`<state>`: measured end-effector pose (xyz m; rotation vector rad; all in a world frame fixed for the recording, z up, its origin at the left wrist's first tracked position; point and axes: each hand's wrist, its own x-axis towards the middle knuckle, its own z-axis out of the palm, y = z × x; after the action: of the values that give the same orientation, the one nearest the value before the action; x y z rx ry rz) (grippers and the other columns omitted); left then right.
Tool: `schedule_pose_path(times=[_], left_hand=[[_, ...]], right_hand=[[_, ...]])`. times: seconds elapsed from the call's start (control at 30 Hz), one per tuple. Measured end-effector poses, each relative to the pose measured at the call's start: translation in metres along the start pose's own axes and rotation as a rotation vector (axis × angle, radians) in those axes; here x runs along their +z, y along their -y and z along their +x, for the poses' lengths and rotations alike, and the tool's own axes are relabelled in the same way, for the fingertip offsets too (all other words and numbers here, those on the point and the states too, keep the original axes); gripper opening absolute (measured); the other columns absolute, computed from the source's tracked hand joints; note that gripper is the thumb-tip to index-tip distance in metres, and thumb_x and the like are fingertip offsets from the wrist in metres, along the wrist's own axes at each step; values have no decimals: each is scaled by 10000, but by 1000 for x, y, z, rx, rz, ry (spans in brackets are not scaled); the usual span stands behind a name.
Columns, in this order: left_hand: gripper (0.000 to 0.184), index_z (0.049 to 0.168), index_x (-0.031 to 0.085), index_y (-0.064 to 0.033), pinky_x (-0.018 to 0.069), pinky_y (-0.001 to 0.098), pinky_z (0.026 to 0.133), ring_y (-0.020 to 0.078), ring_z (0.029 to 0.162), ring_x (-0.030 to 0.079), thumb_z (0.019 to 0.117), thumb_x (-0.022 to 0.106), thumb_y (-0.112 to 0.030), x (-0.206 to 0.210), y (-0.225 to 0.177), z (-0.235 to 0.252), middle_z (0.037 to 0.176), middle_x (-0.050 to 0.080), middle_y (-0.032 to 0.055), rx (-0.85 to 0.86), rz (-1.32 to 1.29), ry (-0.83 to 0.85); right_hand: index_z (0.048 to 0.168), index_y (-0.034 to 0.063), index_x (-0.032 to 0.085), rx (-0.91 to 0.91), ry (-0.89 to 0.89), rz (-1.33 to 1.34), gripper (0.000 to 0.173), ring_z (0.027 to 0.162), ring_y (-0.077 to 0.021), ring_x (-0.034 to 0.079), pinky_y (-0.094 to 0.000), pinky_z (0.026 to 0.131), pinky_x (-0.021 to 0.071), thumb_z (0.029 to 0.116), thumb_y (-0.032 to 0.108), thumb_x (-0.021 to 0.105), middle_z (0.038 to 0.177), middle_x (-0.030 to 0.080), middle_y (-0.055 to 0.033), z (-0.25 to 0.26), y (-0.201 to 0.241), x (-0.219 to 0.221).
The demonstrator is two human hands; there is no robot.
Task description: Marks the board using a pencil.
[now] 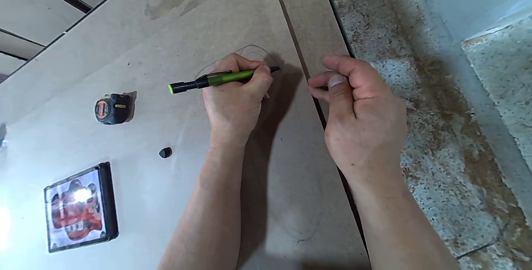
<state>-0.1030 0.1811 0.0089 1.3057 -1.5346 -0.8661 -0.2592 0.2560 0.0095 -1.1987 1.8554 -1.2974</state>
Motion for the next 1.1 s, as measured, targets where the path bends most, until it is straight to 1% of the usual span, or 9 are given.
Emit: schedule_pose_path(times=[0.2,0.4,0.83,1.1], left_hand=[[59,913,670,-45,606,270,520,148,613,712,911,729,-49,1,-2,-5,760,739,58,-8,-3,10],[46,912,673,-41,612,277,526,149,610,712,910,719,-36,0,-4,-10,760,740,58,-12,-1,24],[55,917,673,-44,604,272,506,147,604,709,905,727,-36,1,-6,-22,766,742,51,12,12,27],[52,917,672,-51,607,269,513,145,617,713,905,722,-46,2,-10,-33,776,742,48,0,30,37]], right_hand=[[1269,202,677,15,13,-35,291,951,13,722,-231,817,637,1077,153,464,1046,758,124,0,1,-1],[1268,192,677,20,25,-22,281,958,14,721,-236,839,639,1081,155,470,1045,756,119,0,1,-2],[1266,171,678,8,14,-3,275,952,2,728,-225,829,642,1079,140,480,1038,758,92,1,1,-1],[1257,180,679,16,20,-1,266,946,5,727,-219,828,635,1078,145,485,1031,762,98,1,1,-2]])
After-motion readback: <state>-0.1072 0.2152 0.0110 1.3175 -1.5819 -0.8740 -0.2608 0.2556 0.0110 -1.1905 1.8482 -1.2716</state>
